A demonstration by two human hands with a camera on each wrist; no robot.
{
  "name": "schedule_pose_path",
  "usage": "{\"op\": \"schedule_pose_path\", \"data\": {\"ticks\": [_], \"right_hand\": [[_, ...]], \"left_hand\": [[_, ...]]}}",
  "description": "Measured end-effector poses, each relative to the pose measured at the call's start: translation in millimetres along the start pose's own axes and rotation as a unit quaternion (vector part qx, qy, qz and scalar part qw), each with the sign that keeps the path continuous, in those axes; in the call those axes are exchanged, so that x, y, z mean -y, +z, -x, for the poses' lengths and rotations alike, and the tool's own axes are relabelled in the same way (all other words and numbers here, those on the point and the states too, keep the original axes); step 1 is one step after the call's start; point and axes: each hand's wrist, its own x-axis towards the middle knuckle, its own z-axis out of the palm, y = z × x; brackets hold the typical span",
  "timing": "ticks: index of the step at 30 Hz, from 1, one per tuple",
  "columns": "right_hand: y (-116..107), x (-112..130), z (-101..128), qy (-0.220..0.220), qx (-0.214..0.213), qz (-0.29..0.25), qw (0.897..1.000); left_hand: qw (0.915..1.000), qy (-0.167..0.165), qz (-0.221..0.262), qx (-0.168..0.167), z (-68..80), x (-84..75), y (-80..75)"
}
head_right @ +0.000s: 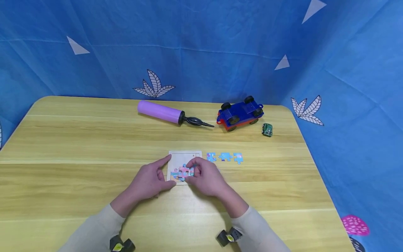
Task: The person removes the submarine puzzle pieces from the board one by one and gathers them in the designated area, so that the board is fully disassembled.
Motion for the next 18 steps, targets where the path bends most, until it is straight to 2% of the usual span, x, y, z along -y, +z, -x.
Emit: {"op": "schedule_pose_path", "data": {"ticks": [10,18], "right_hand": [[-10,-5,18,0.017,-0.033,-0.003,0.999],[-22,-19,32,0.019,-0.052,0.002,0.998]], "left_hand": [[1.0000,-0.005,-0.002,0.000,-0.4,0.6,0.1],[1.0000,-0.003,-0.004,0.000,-0.4,0.3,0.5]]}}
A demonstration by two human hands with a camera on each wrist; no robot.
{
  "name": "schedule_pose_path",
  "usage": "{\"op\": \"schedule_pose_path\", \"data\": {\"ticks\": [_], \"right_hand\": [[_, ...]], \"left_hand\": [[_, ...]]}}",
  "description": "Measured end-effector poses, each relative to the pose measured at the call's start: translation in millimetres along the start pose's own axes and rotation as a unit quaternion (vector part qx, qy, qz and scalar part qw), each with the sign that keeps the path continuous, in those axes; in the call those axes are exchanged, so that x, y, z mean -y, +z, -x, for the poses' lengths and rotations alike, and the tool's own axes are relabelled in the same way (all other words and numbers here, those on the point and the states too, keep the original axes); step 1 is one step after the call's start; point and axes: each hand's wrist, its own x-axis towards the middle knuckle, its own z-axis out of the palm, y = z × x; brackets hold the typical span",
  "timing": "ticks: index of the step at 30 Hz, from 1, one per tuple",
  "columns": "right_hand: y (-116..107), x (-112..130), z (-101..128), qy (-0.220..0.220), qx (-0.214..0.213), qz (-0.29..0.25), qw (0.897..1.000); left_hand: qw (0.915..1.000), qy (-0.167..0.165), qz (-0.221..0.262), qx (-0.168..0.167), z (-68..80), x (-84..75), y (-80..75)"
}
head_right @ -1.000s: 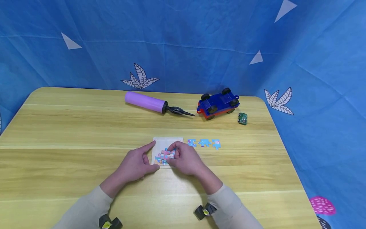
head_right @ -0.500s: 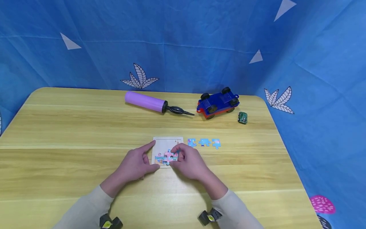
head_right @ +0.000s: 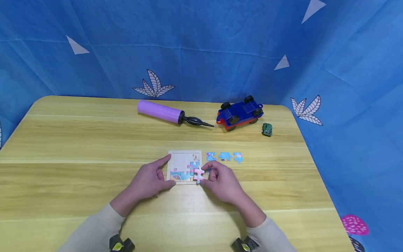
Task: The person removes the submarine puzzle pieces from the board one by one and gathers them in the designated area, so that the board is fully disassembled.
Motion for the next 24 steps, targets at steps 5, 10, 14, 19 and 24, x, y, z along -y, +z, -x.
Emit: {"op": "schedule_pose_path", "data": {"ticks": [5,10,14,19,24], "right_hand": [[-10,-5,5,0.012,-0.009,-0.006,1.000],[-19,-9,11,0.014,-0.017,-0.011,1.000],[-26,-15,14,0.018,-0.022,-0.016,0.999],[-34,-22,18,0.030,-0.025,-0.011,0.999],[-43,-29,20,0.032,-0.039,0.008,0.999]], "left_hand": [[1.0000,-0.002,0.003,-0.001,0.0,-0.3,-0.3],[1.0000,-0.002,0.006,-0.001,0.3,0.6,0.0],[1.0000,-0.001,0.006,0.000,0.4,1.3,0.3],[1.0000,-0.002,0.005,0.000,0.3,1.6,0.6],[1.0000,-0.001,0.005,-0.001,0.4,1.2,0.4]]}}
